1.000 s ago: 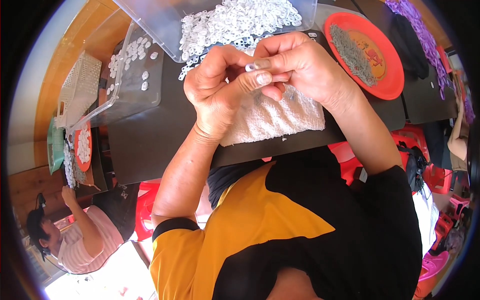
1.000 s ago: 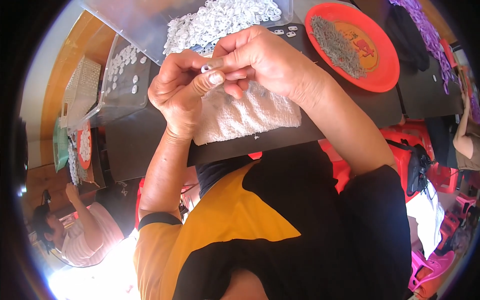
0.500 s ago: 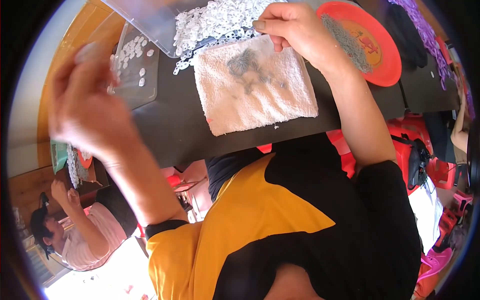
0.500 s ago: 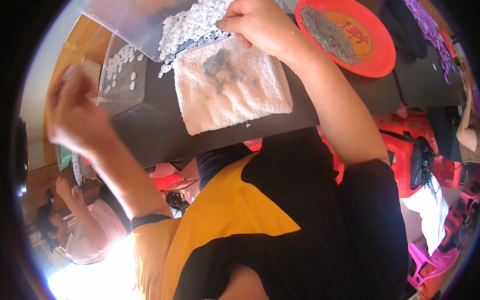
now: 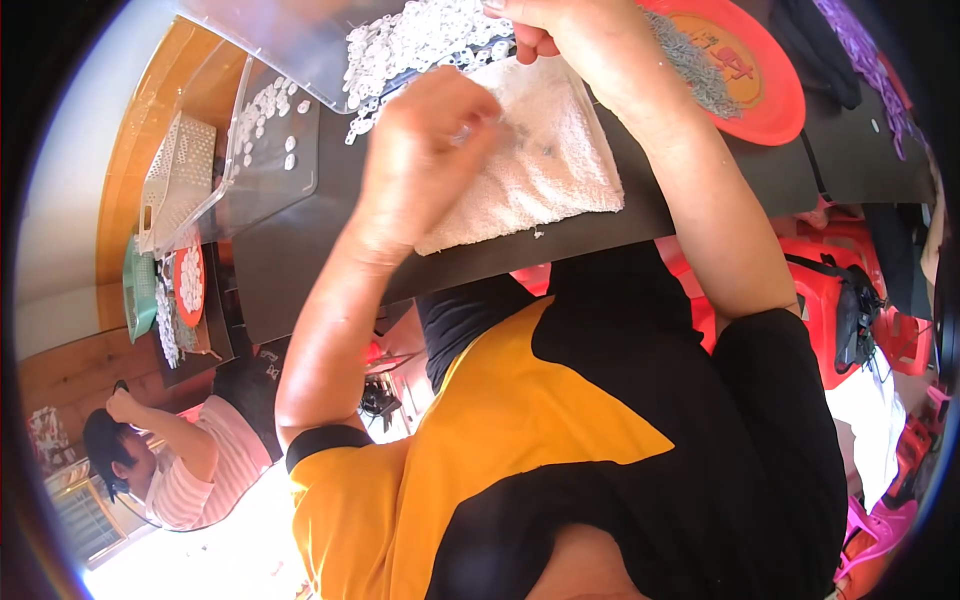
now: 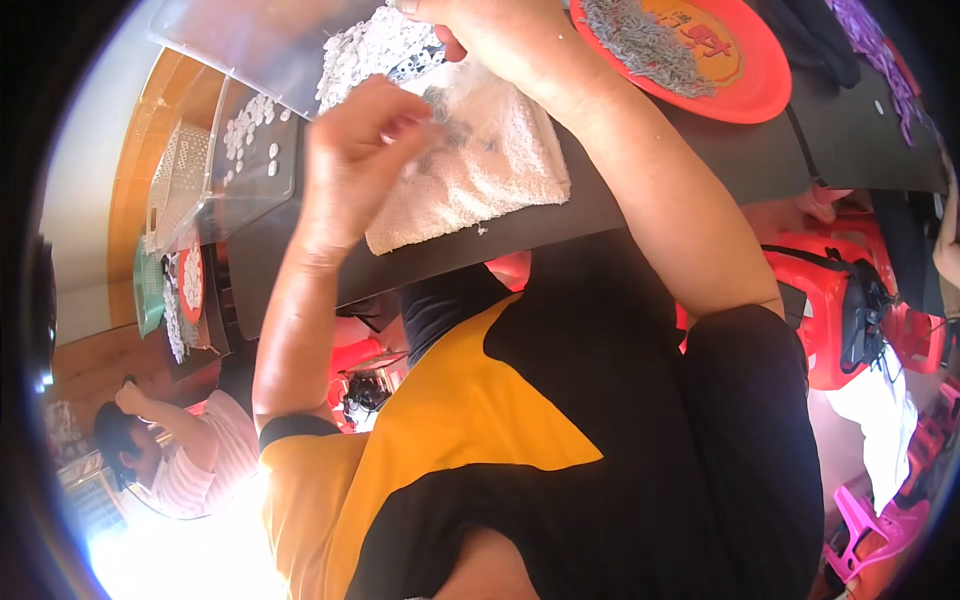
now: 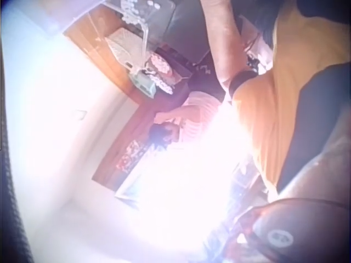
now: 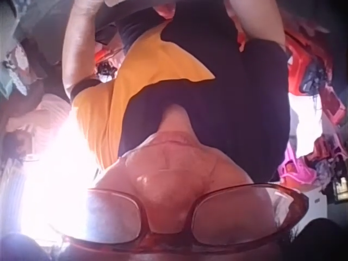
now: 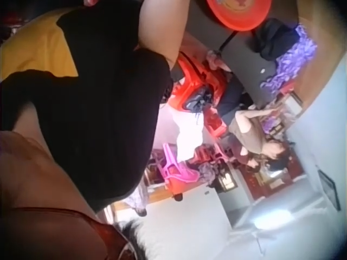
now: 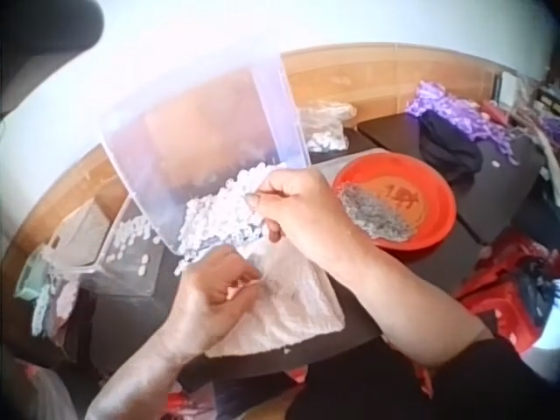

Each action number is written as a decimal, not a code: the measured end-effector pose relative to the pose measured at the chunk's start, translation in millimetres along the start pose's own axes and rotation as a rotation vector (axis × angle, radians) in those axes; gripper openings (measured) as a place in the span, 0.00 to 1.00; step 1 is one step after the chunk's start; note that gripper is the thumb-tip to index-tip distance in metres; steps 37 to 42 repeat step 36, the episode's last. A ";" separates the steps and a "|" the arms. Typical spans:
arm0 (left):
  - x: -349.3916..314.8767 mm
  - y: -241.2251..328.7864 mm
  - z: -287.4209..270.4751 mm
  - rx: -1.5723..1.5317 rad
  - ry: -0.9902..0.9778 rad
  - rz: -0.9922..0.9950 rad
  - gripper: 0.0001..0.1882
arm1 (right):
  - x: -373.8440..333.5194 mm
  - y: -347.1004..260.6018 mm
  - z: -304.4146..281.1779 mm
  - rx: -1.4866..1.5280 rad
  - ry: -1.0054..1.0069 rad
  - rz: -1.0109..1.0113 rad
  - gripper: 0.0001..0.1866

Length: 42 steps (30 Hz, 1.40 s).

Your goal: Handling and inspecting small white plastic components on a workbench.

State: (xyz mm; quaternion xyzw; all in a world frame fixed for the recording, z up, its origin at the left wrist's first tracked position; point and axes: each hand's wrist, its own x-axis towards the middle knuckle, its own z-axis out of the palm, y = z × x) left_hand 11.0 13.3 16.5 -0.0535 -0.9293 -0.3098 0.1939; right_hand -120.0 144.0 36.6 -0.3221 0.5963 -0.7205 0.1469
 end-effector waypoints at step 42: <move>2.1 -21.2 -14.3 -1.179 0.172 -0.662 0.10 | -5.2 22.2 6.1 -0.248 -0.293 -0.103 0.05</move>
